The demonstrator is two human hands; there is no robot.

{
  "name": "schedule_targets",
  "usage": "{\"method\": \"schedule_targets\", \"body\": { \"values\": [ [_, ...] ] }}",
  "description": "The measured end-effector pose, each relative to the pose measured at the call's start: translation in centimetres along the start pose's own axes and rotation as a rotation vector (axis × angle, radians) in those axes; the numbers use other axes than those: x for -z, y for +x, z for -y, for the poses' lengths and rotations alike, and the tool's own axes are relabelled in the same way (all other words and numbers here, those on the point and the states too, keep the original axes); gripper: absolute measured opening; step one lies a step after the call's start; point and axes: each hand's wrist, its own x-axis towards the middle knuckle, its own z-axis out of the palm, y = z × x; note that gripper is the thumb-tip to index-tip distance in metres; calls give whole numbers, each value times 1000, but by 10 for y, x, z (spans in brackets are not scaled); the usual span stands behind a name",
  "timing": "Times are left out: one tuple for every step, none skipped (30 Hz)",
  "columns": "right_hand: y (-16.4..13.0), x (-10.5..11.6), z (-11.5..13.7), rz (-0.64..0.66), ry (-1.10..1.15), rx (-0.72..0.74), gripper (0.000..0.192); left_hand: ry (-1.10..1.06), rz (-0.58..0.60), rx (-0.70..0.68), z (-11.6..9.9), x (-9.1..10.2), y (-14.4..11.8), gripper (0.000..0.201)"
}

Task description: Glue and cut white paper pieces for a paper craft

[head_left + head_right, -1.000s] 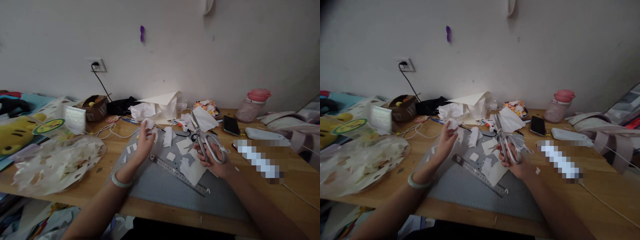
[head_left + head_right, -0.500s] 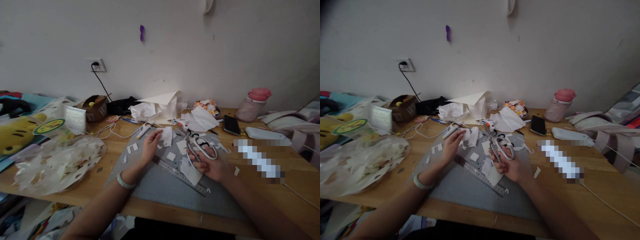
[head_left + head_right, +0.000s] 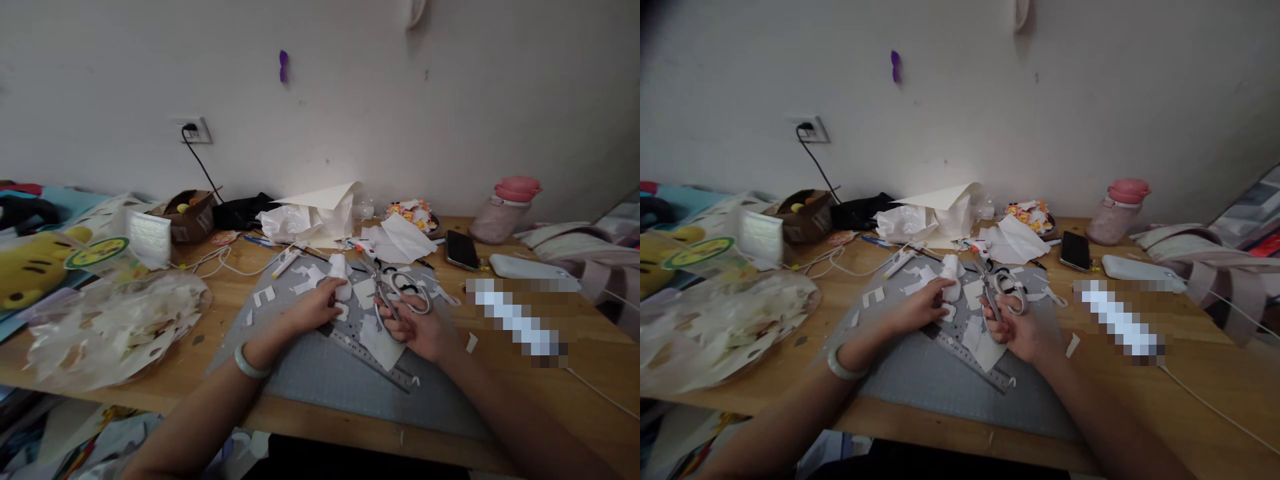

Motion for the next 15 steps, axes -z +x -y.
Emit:
{"method": "schedule_targets", "body": {
  "values": [
    [0,-1,-1,0,-4,-4,23,5,-2,7,0,0,0,56],
    [-1,-1,-1,3,-10,-9,23,8,-3,11,-1,0,0,56],
    [-1,-1,-1,10,-17,-15,23,10,-5,11,-1,0,0,55],
    [-1,-1,-2,18,-24,-18,24,11,-6,8,-2,0,0,53],
    [-1,-1,-2,26,-31,-19,24,12,-9,6,-2,0,0,52],
    [-1,-1,-2,35,-38,-18,25,13,-7,3,-3,0,0,52],
    [-1,0,-2,41,-47,-15,26,16,-3,1,-3,0,0,52],
    [-1,0,-2,45,-58,-10,27,23,-1,-3,-3,0,0,52],
    [-1,0,-3,47,-70,-6,28,34,0,-10,-2,0,1,52],
    [-1,1,-3,47,-83,-2,29,50,4,-21,-2,0,1,52],
    [-1,1,-3,49,-95,-1,30,68,8,-34,-1,1,1,52],
    [-1,1,-3,52,-104,-1,31,89,15,-48,0,1,1,52],
    [-1,2,-3,57,-109,-3,31,113,28,-60,1,1,1,52],
    [-1,2,-3,65,-111,-5,32,137,45,-70,2,1,1,53],
    [0,2,-3,74,-112,-8,32,160,63,-77,2,2,1,53]
  ]
}}
